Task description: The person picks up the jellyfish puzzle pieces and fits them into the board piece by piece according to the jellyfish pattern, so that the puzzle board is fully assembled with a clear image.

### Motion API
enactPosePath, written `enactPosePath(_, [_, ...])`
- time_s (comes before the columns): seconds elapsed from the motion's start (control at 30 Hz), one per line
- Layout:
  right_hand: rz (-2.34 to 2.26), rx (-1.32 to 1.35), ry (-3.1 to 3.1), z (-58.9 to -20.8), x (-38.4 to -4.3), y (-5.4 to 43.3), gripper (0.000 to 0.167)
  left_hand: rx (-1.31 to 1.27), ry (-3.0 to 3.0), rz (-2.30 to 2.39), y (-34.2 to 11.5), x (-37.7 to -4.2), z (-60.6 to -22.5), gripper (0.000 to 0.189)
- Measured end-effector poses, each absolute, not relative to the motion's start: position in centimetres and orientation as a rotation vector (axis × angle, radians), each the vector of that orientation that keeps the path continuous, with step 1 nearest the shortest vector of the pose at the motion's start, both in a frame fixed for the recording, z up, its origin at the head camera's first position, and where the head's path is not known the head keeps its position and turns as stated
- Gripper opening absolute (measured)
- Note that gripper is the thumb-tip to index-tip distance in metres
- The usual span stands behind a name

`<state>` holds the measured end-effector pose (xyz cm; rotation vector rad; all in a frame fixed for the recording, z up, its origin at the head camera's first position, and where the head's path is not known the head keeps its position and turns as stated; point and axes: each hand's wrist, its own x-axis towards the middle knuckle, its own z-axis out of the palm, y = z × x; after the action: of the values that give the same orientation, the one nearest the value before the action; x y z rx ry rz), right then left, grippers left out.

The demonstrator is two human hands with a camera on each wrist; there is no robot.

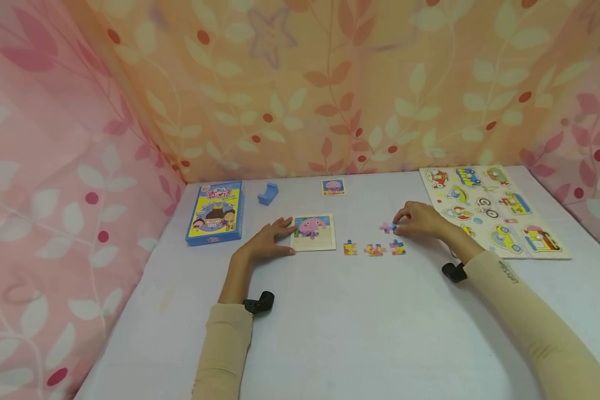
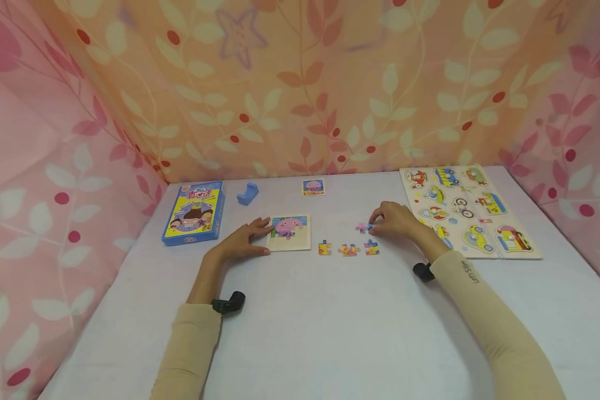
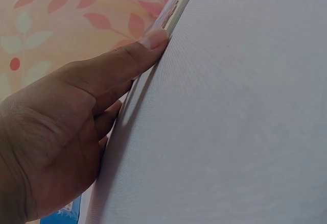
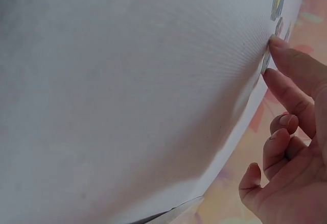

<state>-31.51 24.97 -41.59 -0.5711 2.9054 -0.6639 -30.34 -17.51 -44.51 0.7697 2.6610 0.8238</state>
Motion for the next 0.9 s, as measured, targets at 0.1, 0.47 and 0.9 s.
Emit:
enactPosePath(0.1, [-0.616,-0.653,2.945,-41.6,-31.4,25.0,0.022,0.747,2.671,0.817,-17.5,-30.4,-44.6,0.072])
enactPosePath(0.47, [-0.753,-0.737,2.967,-41.4,-32.0,23.0,0.022,0.689,2.67,0.808,-17.4,-30.1,-44.3,0.072])
enactPosePath(0.9, [-0.809,-0.891,2.847,-40.5,-33.2,14.4,0.025,0.69,2.668,0.805,-17.5,-30.3,-44.4,0.072])
